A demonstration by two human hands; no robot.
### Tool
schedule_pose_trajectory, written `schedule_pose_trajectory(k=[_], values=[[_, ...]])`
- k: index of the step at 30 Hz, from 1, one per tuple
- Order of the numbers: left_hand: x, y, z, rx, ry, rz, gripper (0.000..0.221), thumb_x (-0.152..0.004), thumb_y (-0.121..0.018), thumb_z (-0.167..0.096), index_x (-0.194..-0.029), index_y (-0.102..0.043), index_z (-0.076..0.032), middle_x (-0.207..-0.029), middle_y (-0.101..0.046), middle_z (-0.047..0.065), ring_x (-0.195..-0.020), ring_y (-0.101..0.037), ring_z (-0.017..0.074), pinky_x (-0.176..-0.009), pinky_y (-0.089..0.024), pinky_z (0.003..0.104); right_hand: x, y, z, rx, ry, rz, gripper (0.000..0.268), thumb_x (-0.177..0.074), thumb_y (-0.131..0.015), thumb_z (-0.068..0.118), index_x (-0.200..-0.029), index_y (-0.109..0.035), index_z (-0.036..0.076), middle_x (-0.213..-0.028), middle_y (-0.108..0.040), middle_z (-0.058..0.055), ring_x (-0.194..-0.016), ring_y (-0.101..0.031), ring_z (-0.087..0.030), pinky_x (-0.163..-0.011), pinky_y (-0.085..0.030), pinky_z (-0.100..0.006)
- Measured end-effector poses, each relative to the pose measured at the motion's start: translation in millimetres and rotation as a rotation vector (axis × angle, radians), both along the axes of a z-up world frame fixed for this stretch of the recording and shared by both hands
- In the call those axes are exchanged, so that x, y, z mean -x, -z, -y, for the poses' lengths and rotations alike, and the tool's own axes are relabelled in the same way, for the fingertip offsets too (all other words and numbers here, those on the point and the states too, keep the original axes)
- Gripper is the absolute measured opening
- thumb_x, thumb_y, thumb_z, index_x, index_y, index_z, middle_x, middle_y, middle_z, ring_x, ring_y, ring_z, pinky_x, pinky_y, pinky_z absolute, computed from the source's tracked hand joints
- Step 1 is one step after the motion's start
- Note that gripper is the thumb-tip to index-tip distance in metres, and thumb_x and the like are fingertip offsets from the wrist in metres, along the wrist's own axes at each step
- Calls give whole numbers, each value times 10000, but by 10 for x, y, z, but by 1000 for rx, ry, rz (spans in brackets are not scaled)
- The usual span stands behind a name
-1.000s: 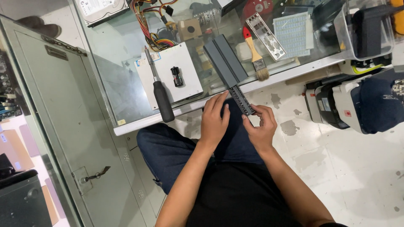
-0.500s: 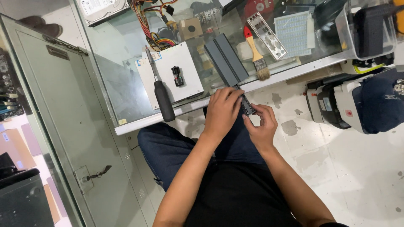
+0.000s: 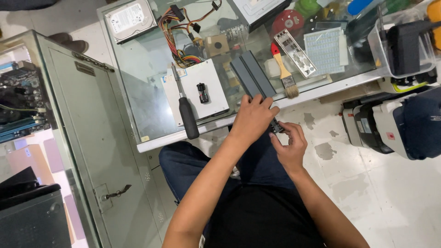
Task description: Repairing a computer power supply unit by unscrewing the casing and then reassembling it using a screwdriver.
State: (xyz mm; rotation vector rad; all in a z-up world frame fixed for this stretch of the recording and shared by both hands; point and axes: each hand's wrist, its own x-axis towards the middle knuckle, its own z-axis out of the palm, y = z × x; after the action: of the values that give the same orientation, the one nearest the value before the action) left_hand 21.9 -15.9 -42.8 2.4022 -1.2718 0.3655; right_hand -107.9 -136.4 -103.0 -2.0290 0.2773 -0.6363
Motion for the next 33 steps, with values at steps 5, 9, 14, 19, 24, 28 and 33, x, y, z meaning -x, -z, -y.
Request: schedule_pose_trajectory(k=[5, 9, 14, 19, 24, 28, 33], values=[[23, 0, -81, 88, -37, 60, 86, -844, -747, -80, -869, -694, -144, -787, -574, 74, -756, -610, 289, -758, -422, 415, -43, 21, -11, -26, -28, 32, 373, -884, -850, 35, -1189, -675, -89, -1043, -621, -196, -913, -700, -404, -795, -587, -455], [155, -163, -218, 309, -153, -262, 88, -1011, -627, -218, -1064, -654, -153, -843, -560, 22, -835, -633, 269, -757, -434, 372, -132, 1, -24, 12, -26, 39, 365, -882, -859, 17, -1185, -688, -90, -1045, -624, -189, -914, -701, -415, -781, -595, -459], [509, -467, -501, 736, -339, -613, 70, -997, -682, -179, -1017, -720, -123, -921, -702, 48, -880, -704, 265, -759, -547, 347, -356, 13, -62, 45, -23, 17, 383, -890, -881, 65, -1198, -694, -65, -1044, -619, -169, -885, -691, -370, -771, -598, -436], [796, -628, -816, 923, -479, -636, 51, -930, -751, -139, -967, -763, -106, -894, -733, 65, -811, -720, 269, -680, -570, 329, -448, -16, -146, 6, -29, -1, 419, -914, -865, 47, -1239, -633, -79, -1063, -554, -184, -900, -661, -386, -794, -580, -454], [878, -669, -1003, 1037, -567, -505, 80, -914, -736, -7, -971, -778, -46, -906, -782, 115, -809, -759, 298, -667, -607, 362, -326, -354, -320, 12, -16, 78, 388, -997, -767, 94, -1288, -551, -45, -1104, -481, -155, -924, -603, -316, -815, -547, -418], [897, -699, -1004, 987, -560, -595, 60, -926, -739, -42, -974, -776, -37, -873, -782, 129, -785, -752, 296, -664, -603, 369, -241, -648, -569, -156, -206, 71, 143, -945, -753, 51, -1054, -710, -31, -965, -630, -132, -838, -707, -284, -766, -580, -354], [921, -788, -951, 885, -588, -605, 46, -918, -762, -82, -944, -786, -52, -824, -782, 122, -756, -759, 298, -654, -596, 381, -287, -940, -809, -276, -369, 120, 164, -855, -762, -44, -1019, -751, -52, -940, -725, -162, -807, -775, -260, -715, -643, -344]])
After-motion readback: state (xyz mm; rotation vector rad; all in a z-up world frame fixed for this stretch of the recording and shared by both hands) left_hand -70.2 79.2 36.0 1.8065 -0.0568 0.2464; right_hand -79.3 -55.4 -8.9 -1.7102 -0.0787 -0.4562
